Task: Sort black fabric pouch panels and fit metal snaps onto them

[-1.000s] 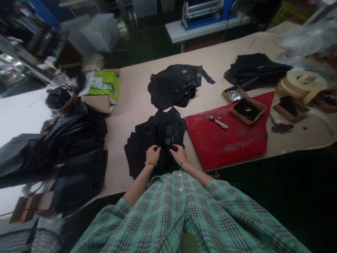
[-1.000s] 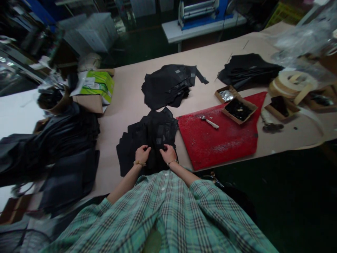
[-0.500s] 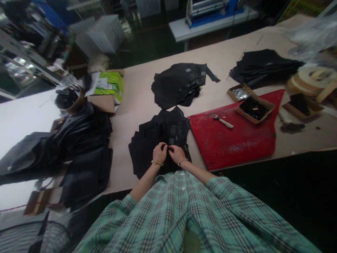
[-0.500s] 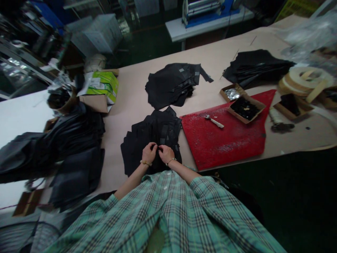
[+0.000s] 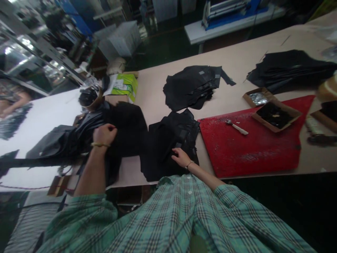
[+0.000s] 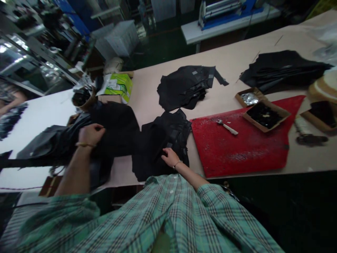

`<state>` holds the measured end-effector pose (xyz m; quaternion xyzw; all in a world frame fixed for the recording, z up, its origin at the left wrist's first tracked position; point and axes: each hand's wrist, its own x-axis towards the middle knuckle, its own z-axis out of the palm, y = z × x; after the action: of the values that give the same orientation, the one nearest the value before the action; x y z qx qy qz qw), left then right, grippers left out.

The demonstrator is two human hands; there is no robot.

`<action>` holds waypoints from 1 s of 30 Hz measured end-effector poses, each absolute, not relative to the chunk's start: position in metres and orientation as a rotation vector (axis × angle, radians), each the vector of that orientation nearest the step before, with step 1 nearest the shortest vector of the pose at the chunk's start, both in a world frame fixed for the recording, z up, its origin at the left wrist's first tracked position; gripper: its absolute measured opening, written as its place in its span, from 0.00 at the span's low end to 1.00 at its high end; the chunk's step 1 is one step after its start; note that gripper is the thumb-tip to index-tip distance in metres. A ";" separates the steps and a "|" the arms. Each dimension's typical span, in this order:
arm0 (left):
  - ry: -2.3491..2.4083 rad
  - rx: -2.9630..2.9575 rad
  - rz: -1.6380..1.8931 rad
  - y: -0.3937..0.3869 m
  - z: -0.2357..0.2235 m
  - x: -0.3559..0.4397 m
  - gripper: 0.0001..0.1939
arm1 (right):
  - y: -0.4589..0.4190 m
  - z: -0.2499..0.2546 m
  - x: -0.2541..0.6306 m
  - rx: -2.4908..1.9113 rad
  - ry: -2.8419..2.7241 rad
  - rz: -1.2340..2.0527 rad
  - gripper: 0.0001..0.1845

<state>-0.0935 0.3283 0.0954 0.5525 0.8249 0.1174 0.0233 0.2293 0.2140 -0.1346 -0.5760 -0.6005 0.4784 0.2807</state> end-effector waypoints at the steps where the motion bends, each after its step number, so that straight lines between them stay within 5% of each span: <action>1: 2.703 1.737 0.212 0.335 0.116 -0.116 0.11 | 0.213 -0.134 0.230 -1.541 -1.596 1.277 0.22; 6: 2.764 2.039 -0.318 0.335 0.144 -0.147 0.15 | 0.210 -0.125 0.228 -1.605 -1.308 1.246 0.16; 11: 2.224 2.194 -0.326 0.293 0.044 -0.034 0.12 | 0.217 -0.113 0.218 -1.510 -1.024 1.621 0.14; 18: 1.816 2.115 -0.158 0.238 -0.072 0.097 0.28 | 0.216 -0.127 0.229 -1.886 -0.804 1.129 0.26; 25: 1.771 2.107 -0.098 0.235 -0.084 0.107 0.18 | 0.217 -0.135 0.237 -1.857 -0.583 1.316 0.27; 30: 1.770 2.167 -0.097 0.237 -0.083 0.115 0.27 | 0.230 -0.132 0.237 -1.866 -0.555 1.382 0.23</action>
<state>0.1147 0.2375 -0.0835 0.7628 0.6230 -0.0343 0.1700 0.2375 0.2305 -0.1316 -0.7268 -0.2162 0.5380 0.3681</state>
